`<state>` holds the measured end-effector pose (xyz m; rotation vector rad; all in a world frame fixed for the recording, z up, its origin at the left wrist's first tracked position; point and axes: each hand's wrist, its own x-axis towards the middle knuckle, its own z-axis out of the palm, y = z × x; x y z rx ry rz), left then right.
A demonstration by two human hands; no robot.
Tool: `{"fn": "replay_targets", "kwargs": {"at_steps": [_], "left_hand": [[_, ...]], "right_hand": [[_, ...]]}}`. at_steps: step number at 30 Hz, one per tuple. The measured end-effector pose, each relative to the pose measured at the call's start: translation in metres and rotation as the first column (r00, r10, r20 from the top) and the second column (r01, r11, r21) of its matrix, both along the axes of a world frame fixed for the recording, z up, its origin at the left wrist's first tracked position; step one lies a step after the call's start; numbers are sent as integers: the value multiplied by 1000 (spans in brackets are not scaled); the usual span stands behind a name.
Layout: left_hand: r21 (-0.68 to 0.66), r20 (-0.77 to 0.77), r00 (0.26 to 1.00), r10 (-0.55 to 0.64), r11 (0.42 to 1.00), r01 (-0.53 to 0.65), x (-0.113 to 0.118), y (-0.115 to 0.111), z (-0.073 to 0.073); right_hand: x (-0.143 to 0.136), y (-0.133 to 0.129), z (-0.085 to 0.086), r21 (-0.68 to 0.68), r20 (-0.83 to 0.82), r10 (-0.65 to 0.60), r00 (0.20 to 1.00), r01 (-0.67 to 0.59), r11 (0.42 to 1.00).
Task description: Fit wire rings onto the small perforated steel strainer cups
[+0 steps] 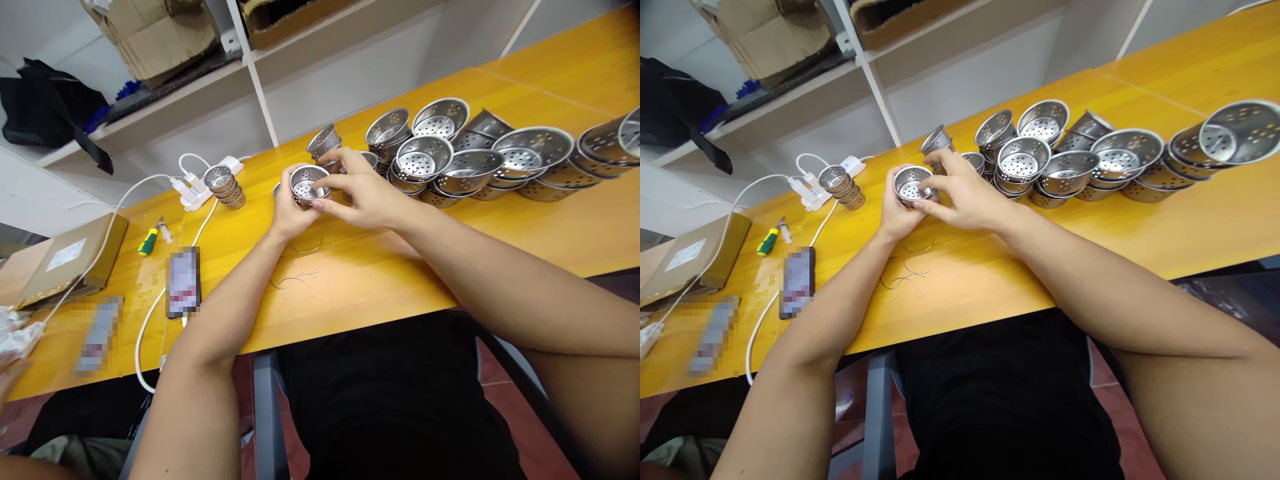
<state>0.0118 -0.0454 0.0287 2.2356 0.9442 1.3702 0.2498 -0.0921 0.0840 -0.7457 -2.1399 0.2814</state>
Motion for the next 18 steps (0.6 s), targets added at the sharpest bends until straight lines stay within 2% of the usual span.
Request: {"fn": "replay_targets", "kwargs": {"at_steps": [6,11,15,18], "left_hand": [[-6,6,998,-56,998,56,4,-3,0],[35,-7,998,-62,997,62,2,-2,-3],[51,-88,994,-61,997,66,-4,1,-2],[72,-177,983,-56,995,69,-9,1,4]], "right_hand": [[-4,0,-5,10,4,10,1000,-10,1000],[-2,-1,0,23,-18,-26,1000,26,999],[2,-1,4,58,-20,-57,998,58,997],[3,0,4,93,19,-39,999,37,995]]}}
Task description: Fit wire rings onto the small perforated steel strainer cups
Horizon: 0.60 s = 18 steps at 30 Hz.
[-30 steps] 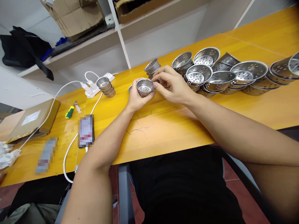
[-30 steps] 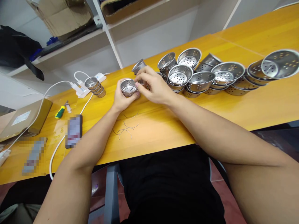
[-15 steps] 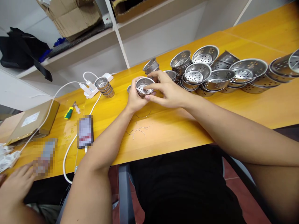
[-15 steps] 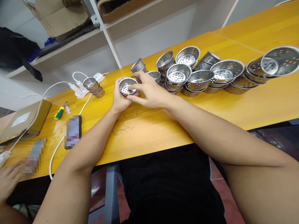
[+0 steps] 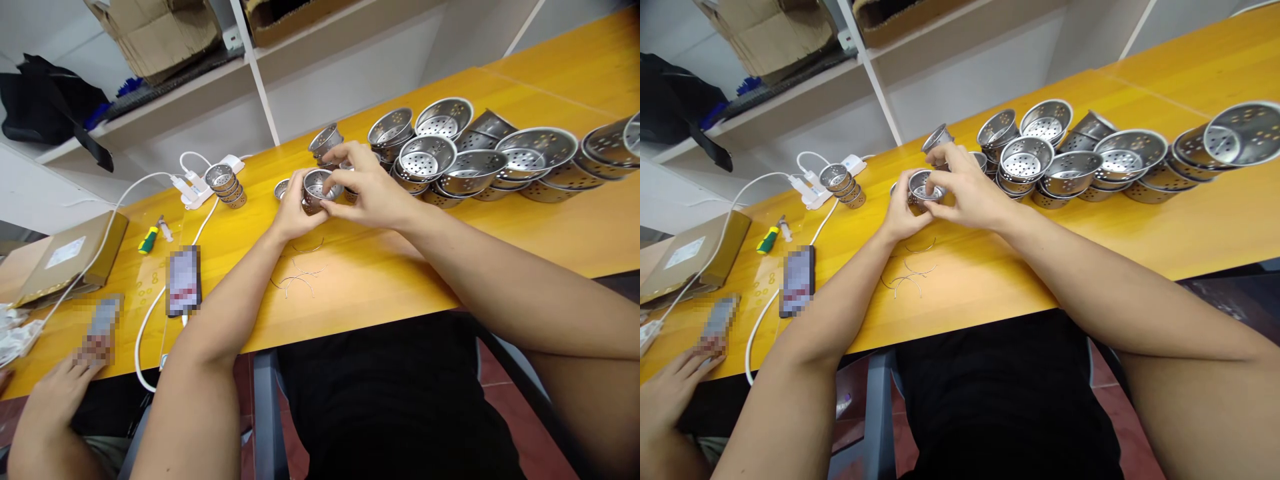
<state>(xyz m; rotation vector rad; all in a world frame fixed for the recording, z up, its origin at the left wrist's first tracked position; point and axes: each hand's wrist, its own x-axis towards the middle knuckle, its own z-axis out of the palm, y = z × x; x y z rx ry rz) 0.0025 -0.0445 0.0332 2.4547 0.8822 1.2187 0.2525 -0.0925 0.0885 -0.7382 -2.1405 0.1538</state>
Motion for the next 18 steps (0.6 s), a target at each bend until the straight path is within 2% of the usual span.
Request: {"fn": "replay_targets", "kwargs": {"at_steps": [4,7,11,14,18], "left_hand": [[-14,-158,986,59,998,-62,-7,-2,13],[-30,-276,952,132,989,-146,-14,-1,17],[-46,-303,917,259,957,-286,-24,7,8],[-76,-285,907,310,936,-343,-29,14,0],[-119,-317,884,345,910,-398,-30,14,5]], "right_hand": [[2,1,2,-18,96,97,991,-95,995],[6,-1,7,-71,170,165,972,-155,985],[8,-5,11,-183,249,217,944,-174,968],[6,-8,10,-256,318,235,919,-155,954],[2,-9,5,-279,381,239,893,-135,951]]}}
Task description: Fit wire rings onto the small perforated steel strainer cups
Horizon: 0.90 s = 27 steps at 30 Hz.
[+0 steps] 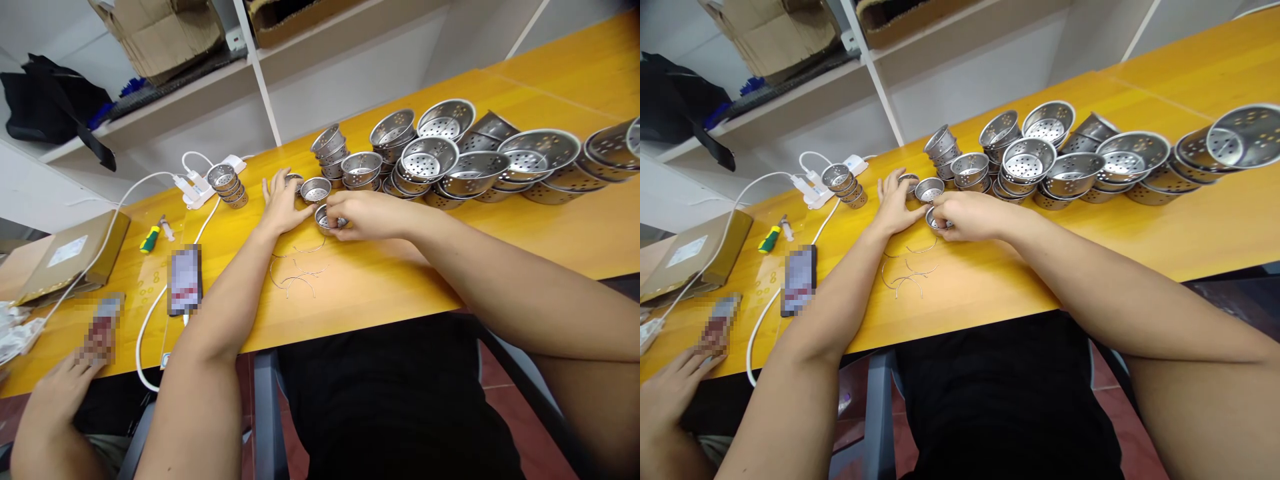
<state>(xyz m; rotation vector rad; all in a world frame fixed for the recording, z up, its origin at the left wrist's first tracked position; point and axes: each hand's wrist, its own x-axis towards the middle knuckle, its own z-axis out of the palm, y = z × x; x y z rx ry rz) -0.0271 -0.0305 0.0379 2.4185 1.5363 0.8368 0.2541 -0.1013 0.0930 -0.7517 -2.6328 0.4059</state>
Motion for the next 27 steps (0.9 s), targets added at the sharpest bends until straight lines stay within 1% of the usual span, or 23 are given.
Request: {"fn": "replay_targets", "kwargs": {"at_steps": [3,7,9,11,13,15,18,21,24,25,27], "left_hand": [[-34,-51,999,5,999,-7,5,-10,12],[-92,-183,981,-68,994,52,14,-28,28],[-116,-212,976,-38,993,13,17,-33,33],[-125,-201,979,26,991,-52,18,-34,37],[-120,-172,981,88,987,-110,17,-32,38],[-111,-142,981,132,983,-148,15,-30,38],[-100,-117,981,156,981,-168,13,-28,37],[-86,-92,980,179,979,-187,12,-27,35],[-79,-52,979,197,976,-201,10,-24,33],[-74,-52,980,191,978,-194,9,-23,33],[-64,-73,982,174,982,-178,7,-21,32]], "right_hand": [[-1,1,-2,-2,28,14,1000,-14,1000],[0,3,-4,2,38,21,999,-22,1000],[-1,3,-5,9,12,28,1000,-29,1000],[-3,3,-7,19,9,22,1000,-22,1000],[-6,2,-8,35,53,-20,998,18,999],[-11,1,-9,62,113,-100,989,93,994],[-17,0,-10,110,155,-216,964,201,973],[-19,-2,-11,123,143,-258,956,241,963],[-16,-2,-13,98,36,-232,972,227,969],[-15,-2,-13,84,-7,-199,980,199,976],[-13,-3,-13,43,-41,-82,996,83,996]]}}
